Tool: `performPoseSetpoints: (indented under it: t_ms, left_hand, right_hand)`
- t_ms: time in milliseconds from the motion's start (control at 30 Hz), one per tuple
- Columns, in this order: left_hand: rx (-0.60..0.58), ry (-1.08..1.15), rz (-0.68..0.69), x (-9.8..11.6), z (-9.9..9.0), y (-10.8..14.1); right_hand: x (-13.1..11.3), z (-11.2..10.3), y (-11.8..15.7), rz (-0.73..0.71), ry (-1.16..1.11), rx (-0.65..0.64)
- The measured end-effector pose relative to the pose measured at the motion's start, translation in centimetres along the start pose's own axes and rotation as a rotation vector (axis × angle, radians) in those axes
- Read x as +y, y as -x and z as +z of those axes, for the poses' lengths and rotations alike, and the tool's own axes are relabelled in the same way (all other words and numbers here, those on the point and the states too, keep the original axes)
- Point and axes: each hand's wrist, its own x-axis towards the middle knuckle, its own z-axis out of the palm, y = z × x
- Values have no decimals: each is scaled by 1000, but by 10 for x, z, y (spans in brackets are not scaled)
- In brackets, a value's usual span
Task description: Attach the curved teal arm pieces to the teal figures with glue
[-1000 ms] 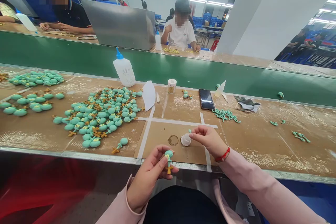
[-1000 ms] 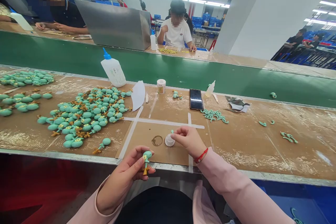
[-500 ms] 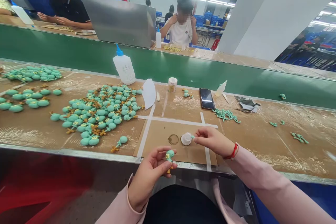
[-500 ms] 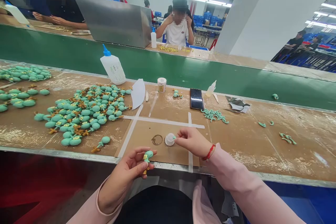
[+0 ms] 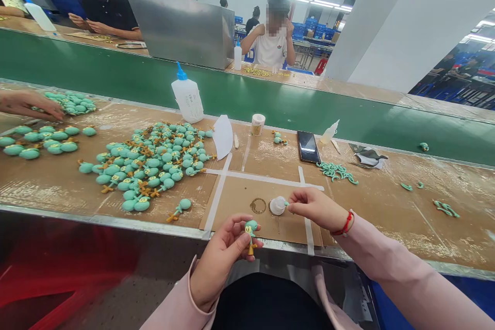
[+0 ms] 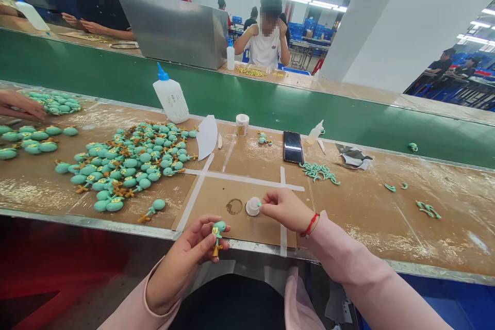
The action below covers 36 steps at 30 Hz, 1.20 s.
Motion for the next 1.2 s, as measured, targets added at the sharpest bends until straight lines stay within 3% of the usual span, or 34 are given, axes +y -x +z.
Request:
performPoseSetpoints:
  t_ms: [333,500,700,867,1100,1200]
  left_hand:
    - [-6,-1,12,4,3,1]
    - [-49,-11,96,15,13,-2]
    - [-144,-22,167,33,37,-7]
    - [-74,-7,204,34,47,-8]
    - [-104,-24,232,36,50,-7]
    - [-104,-18,232,37,53,-7]
  right_hand:
    - [3,-5,2,-27,-105,12]
    - [-3,-3,17,-108,-544,-27]
    - [-16,19,35,-146,-944,-80]
    - [-21,29,40,-229,-1024,-126]
    - [-25,32,43,-267,-1056,-241]
    - [-27,33,45,-268,-1065,-197]
